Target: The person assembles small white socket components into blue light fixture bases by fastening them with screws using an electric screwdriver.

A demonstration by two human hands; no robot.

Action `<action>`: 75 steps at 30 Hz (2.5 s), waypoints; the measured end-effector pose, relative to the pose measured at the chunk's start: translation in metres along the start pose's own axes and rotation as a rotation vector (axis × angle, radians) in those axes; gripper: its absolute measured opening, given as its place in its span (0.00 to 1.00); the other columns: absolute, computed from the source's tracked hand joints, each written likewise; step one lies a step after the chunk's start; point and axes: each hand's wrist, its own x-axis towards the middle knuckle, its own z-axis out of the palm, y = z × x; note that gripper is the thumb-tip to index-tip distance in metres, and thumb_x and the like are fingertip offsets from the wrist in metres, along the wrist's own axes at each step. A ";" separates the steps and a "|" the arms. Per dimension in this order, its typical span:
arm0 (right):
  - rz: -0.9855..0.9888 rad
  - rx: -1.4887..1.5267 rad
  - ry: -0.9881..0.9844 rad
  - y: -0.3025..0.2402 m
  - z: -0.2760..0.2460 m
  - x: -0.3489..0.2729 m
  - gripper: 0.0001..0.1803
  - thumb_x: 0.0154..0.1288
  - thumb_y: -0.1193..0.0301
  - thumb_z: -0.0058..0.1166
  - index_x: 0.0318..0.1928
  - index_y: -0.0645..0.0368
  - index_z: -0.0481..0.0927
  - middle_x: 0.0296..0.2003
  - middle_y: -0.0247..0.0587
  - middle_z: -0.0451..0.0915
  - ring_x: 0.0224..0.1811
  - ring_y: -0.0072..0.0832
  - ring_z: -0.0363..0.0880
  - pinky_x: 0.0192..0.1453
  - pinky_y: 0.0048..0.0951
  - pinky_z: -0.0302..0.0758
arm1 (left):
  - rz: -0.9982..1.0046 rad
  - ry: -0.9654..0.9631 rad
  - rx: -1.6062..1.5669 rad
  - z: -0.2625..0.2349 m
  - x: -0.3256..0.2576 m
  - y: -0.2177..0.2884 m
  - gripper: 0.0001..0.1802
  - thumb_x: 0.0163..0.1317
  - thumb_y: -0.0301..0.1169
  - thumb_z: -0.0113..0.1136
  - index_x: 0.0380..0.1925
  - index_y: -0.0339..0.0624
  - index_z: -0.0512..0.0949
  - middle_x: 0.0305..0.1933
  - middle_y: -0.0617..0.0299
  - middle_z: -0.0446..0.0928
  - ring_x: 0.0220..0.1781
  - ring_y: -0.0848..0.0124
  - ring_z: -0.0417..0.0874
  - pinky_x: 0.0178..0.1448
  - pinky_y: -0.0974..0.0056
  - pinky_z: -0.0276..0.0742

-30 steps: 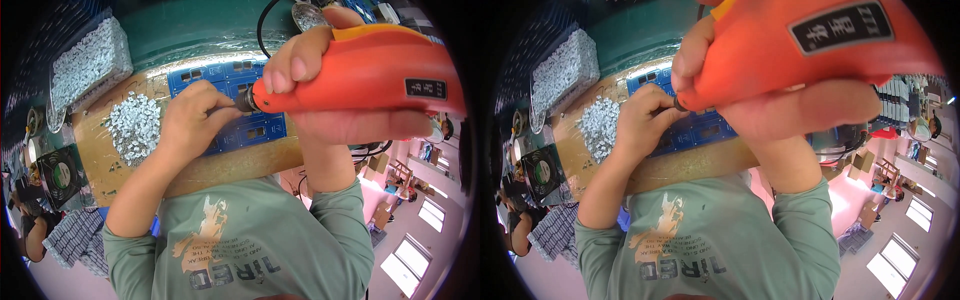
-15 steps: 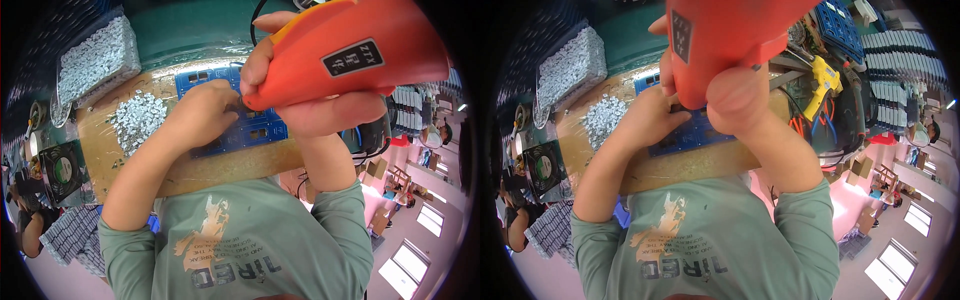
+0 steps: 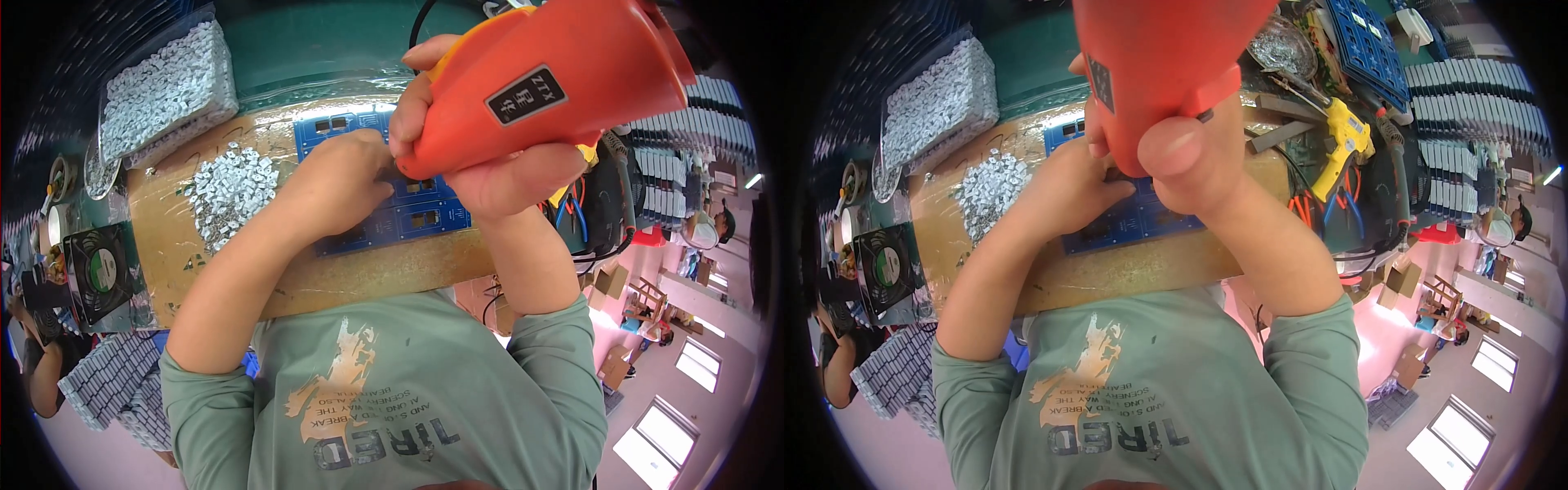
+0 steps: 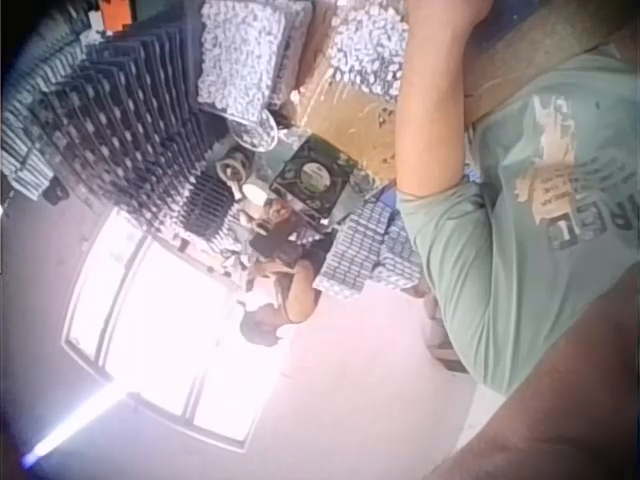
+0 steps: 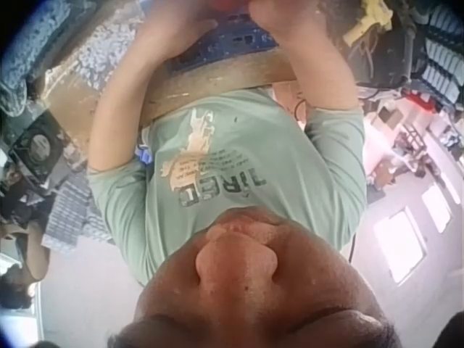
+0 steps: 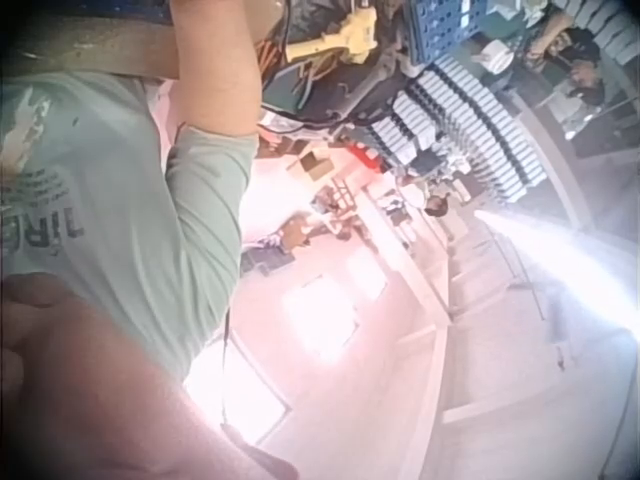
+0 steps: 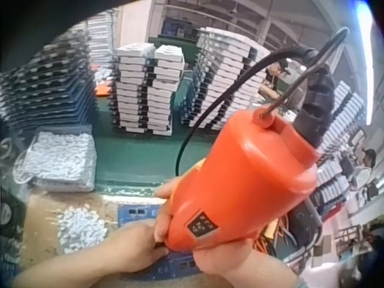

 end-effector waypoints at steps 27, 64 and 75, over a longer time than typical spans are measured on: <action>0.049 -0.076 0.037 0.002 0.010 -0.011 0.59 0.44 0.24 0.58 0.52 0.73 0.73 0.30 0.36 0.77 0.30 0.24 0.77 0.33 0.25 0.74 | -0.140 0.041 0.108 -0.011 -0.027 0.000 0.18 0.55 0.29 0.67 0.47 0.40 0.81 0.44 0.49 0.80 0.49 0.50 0.81 0.55 0.52 0.77; -0.090 0.292 -0.184 -0.021 -0.044 -0.069 0.64 0.51 0.23 0.54 0.74 0.60 0.57 0.42 0.43 0.77 0.40 0.35 0.79 0.44 0.37 0.79 | -0.521 0.272 -1.304 0.005 -0.060 0.006 0.16 0.68 0.27 0.59 0.54 0.33 0.75 0.44 0.54 0.83 0.43 0.66 0.86 0.51 0.63 0.83; -0.113 0.349 -0.235 -0.019 -0.048 -0.069 0.64 0.51 0.24 0.56 0.74 0.60 0.57 0.42 0.43 0.77 0.41 0.36 0.78 0.45 0.38 0.79 | -0.506 0.327 -1.109 -0.008 -0.073 0.002 0.12 0.65 0.20 0.58 0.49 0.31 0.79 0.47 0.51 0.84 0.46 0.65 0.87 0.51 0.64 0.83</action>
